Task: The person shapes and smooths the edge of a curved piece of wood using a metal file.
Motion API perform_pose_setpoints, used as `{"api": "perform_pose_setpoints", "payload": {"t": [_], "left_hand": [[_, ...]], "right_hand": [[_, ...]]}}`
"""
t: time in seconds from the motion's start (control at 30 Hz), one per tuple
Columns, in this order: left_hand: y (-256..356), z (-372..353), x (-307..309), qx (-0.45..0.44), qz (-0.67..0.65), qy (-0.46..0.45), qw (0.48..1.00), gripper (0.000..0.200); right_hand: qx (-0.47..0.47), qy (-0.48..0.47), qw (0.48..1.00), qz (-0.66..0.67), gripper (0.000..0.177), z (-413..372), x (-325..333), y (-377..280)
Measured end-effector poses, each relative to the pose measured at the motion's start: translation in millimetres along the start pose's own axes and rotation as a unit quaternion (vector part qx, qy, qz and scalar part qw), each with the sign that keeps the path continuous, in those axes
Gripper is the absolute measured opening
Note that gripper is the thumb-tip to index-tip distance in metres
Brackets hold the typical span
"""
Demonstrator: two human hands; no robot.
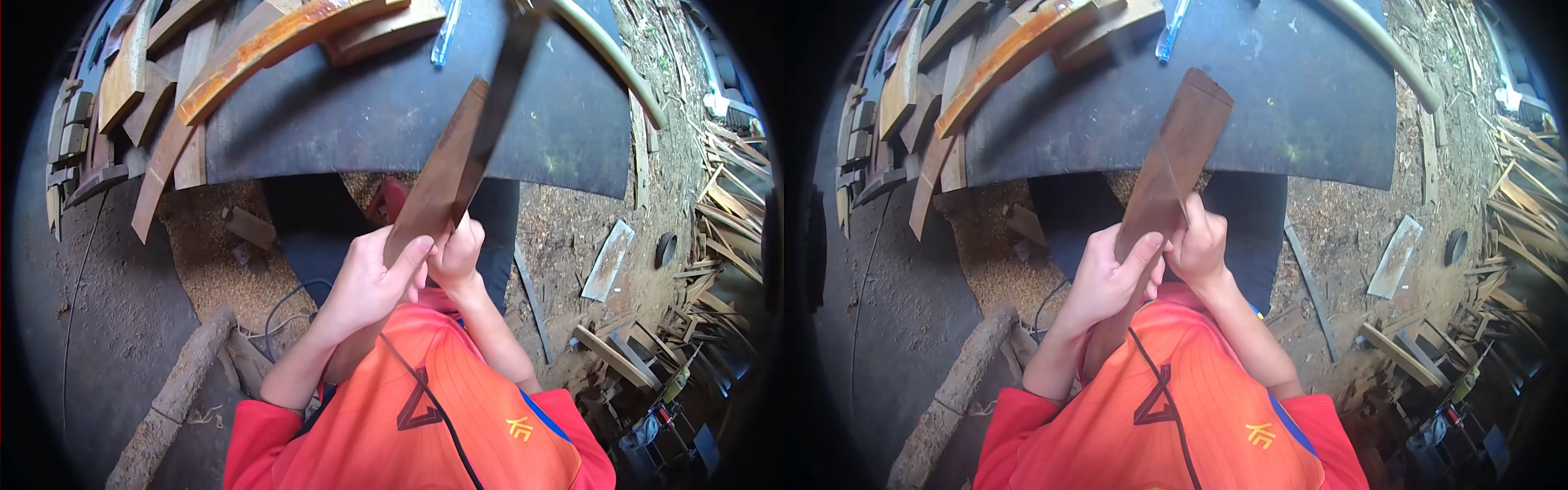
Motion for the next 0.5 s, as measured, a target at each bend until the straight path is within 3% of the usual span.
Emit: {"api": "perform_pose_setpoints", "payload": {"t": [0.27, 0.37, 0.5], "left_hand": [[5, -1, -6, -0.028, 0.081, 0.005, 0.996, 0.027], [6, -2, -4, -0.056, 0.083, -0.008, 0.995, 0.027], [3, -2, -5, -0.038, 0.085, 0.007, 0.996, 0.027]], "right_hand": [[-0.039, -0.017, 0.999, -0.003, 0.006, -2, 9, -7], [-0.004, 0.043, 0.999, -0.02, 0.004, -42, -16, 22], [-0.009, -0.019, 1.0, -0.022, 0.006, -10, 5, 2]]}}
Point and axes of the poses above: each hand's wrist, its own z-axis towards the middle knuckle, its own x-axis out of the back of the hand, y = z × x, the point moved 1 cm from there along z, towards the middle knuckle, and after that the axes turned 15 degrees about -z, right-handed, at the moved point
